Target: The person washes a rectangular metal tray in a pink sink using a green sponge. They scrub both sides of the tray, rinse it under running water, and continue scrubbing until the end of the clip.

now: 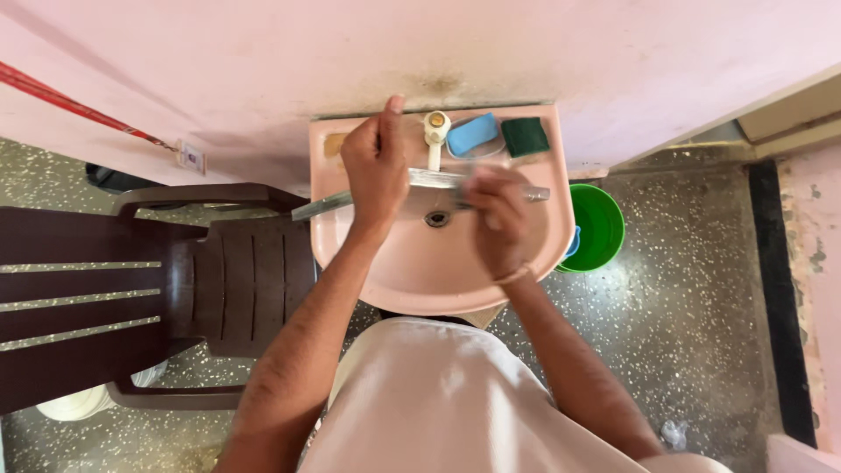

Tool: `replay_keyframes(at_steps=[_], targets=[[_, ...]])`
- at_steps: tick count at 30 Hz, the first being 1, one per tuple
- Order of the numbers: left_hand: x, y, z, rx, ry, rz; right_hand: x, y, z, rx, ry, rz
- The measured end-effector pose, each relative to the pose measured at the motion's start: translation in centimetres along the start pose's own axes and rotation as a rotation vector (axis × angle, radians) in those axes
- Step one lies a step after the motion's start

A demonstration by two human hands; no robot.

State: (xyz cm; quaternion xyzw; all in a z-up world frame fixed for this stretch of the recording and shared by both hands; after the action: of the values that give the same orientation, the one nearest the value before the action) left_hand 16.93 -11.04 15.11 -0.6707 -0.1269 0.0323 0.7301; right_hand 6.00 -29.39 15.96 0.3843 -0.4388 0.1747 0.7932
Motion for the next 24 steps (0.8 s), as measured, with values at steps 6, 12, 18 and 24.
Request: replay_keyframes(at_steps=[6,12,18,24], targets=[[-1.0,-0.4,-1.0,0.004,0.032,-0.039,-0.2,1.1,-0.9,-0.003,0.031,-0.005],[-0.8,0.3,-0.1,0.037,0.032,0.003,-0.2,0.5,-0.9,-0.016,0.078,0.030],[-0.9,-0.2,-1.3,-0.060,0.096,-0.023,-0.1,-0.1,0.1,-0.014,0.069,-0.089],[-1.5,-0.2,-1.4,-0.106,0.115,0.007,-0.4,2.0,-1.2,-0.050,0.045,0.058]])
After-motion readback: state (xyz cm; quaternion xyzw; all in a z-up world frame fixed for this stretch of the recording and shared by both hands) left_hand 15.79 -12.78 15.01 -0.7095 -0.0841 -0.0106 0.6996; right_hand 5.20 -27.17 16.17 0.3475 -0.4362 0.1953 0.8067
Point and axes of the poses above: each hand's wrist, its own x-axis towards the middle knuckle, its own z-axis out of the back of the hand, y = z × x, the point moved 9 cm from there along x, towards the middle knuckle, and after that the axes turned 8 degrees about z, right-handed, at the moved point
